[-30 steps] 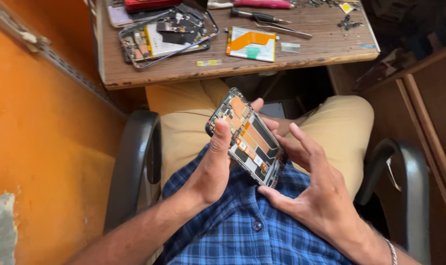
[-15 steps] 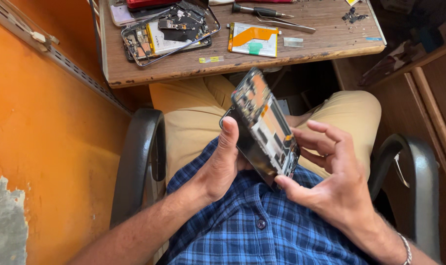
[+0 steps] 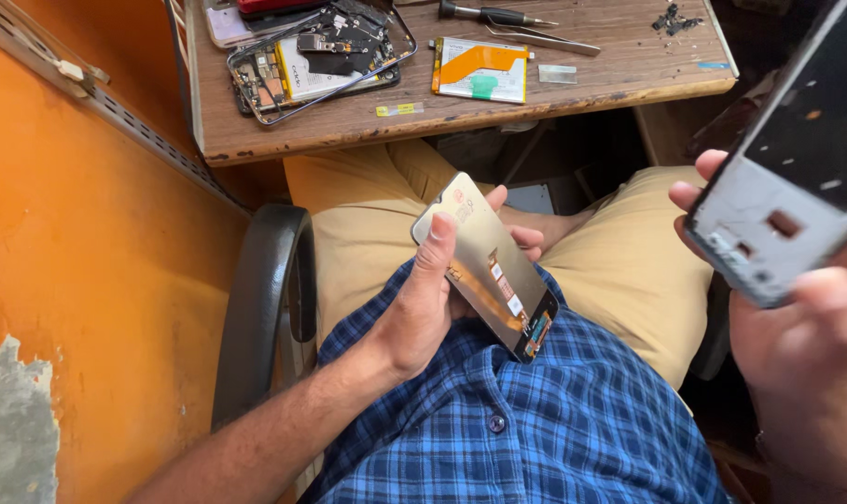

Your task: The person removes the battery from a disassembled smartphone using an orange plastic pry tool and tweezers. They then place the battery on the workbench and handle the phone's internal frame.

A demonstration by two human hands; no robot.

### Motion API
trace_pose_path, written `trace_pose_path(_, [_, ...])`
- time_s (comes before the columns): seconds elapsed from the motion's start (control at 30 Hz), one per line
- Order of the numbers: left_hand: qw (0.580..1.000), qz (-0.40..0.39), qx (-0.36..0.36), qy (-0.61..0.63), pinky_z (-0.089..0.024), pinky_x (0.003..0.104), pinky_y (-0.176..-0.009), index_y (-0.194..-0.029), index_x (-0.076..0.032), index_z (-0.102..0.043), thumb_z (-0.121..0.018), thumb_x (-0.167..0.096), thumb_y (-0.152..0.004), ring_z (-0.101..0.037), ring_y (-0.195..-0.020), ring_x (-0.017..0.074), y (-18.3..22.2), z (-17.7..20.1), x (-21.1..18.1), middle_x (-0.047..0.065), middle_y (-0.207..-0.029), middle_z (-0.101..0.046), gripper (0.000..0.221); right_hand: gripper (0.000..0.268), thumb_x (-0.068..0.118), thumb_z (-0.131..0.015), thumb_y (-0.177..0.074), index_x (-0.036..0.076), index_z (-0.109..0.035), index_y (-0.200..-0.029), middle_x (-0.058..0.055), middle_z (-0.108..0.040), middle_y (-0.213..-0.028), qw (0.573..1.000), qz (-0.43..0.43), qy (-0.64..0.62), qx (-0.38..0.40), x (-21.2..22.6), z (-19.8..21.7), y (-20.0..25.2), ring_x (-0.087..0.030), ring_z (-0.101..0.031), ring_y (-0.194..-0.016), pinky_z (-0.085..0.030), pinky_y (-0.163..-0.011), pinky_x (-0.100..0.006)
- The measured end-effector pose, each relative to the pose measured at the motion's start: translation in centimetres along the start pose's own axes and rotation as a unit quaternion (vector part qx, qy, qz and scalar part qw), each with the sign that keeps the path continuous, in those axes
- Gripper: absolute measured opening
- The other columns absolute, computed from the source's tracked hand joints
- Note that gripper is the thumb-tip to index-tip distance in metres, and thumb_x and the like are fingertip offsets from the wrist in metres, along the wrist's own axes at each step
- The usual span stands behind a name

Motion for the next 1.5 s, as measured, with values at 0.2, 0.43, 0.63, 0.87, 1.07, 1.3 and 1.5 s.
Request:
trace_pose_path(0.2, [0.998,0.005,-0.003,0.056,-0.051,0.04,-0.107,-0.164,-0.007,-0.018,-0.05,-0.033,-0.101,-0.059,-0.129,0.0246,-0.2,0.2,0.2,0.016,-0.139,-0.058,0.076,0.075,0.051,-0.063,-0.102,-0.004,-0.045,-0.149,-0.034,-0.049,-0.137,0.931,-0.047,-0.36,0.031,-2.4,2.5,-0.4,-0.042,-0.059,-0.124,-0.053,-0.108,-0.048])
trace_pose_path(0.43, [0.997,0.021,-0.044,-0.059,-0.05,0.037,-0.104,-0.155,-0.004,-0.036,-0.059,-0.008,-0.087,-0.064,-0.12,0.022,-0.3,1.3,0.5,0.013,-0.134,-0.065,0.073,0.069,0.036,-0.055,-0.097,-0.01,-0.048,-0.148,-0.039,-0.05,-0.139,0.84,-0.066,-0.536,0.061,-2.4,1.3,-0.4,-0.048,-0.059,-0.121,-0.053,-0.11,-0.055])
trace_pose_path(0.63, [0.978,0.091,-0.082,-0.169,-0.058,0.031,-0.071,-0.144,-0.008,-0.057,-0.058,-0.012,-0.089,-0.073,-0.091,0.0184,-0.5,2.8,0.3,0.012,-0.109,-0.074,0.056,0.065,0.039,-0.057,-0.098,-0.008,-0.056,-0.142,-0.041,-0.051,-0.142,0.867,-0.045,-0.492,0.072,-2.2,1.6,0.0,-0.051,-0.059,-0.123,-0.052,-0.108,-0.058])
trace_pose_path(0.87, [0.979,0.102,-0.072,-0.161,-0.063,0.029,-0.057,-0.123,-0.003,-0.064,-0.066,-0.021,-0.092,-0.077,-0.084,0.0155,-0.6,2.7,0.7,0.01,-0.102,-0.077,0.035,0.055,0.04,-0.055,-0.096,-0.005,-0.064,-0.125,-0.042,-0.05,-0.14,0.885,-0.042,-0.463,0.026,-2.8,3.5,0.5,-0.054,-0.058,-0.121,-0.05,-0.106,-0.06])
trace_pose_path(1.07, [0.99,0.058,-0.124,-0.028,-0.065,0.035,-0.064,-0.131,-0.004,-0.056,-0.06,-0.021,-0.095,-0.072,-0.101,0.0188,-0.6,3.4,-0.4,0.011,-0.117,-0.07,0.039,0.064,0.045,-0.059,-0.094,-0.003,-0.061,-0.136,-0.04,-0.05,-0.141,0.907,-0.042,-0.418,-0.01,-3.7,5.5,1.0,-0.053,-0.057,-0.119,-0.048,-0.107,-0.06])
trace_pose_path(1.3, [0.992,-0.024,-0.062,0.105,-0.061,0.041,-0.091,-0.137,-0.001,-0.051,-0.044,-0.018,-0.102,-0.07,-0.111,0.024,-1.6,0.3,-6.1,0.015,-0.127,-0.068,0.04,0.076,0.048,-0.058,-0.1,-0.004,-0.048,-0.154,-0.035,-0.055,-0.14,0.935,-0.098,-0.328,-0.09,-7.6,8.3,0.2,-0.047,-0.063,-0.11,-0.052,-0.091,-0.059])
trace_pose_path(1.5, [0.983,-0.155,-0.002,0.096,-0.059,0.043,-0.098,-0.14,0.002,-0.049,-0.039,-0.022,-0.109,-0.066,-0.116,0.0268,-5.4,-0.9,-15.1,0.018,-0.133,-0.064,0.041,0.052,0.035,-0.051,-0.117,-0.006,-0.05,-0.148,-0.034,-0.058,-0.137,0.928,-0.049,-0.368,-0.026,-10.9,10.4,-0.9,-0.046,-0.067,-0.109,-0.058,-0.087,-0.06])
Point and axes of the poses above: each hand's wrist, its own y-axis away from the middle knuckle, its own z-axis out of the back of the hand, x = y × z, the point moved 9 cm from there along -y, towards the middle knuckle
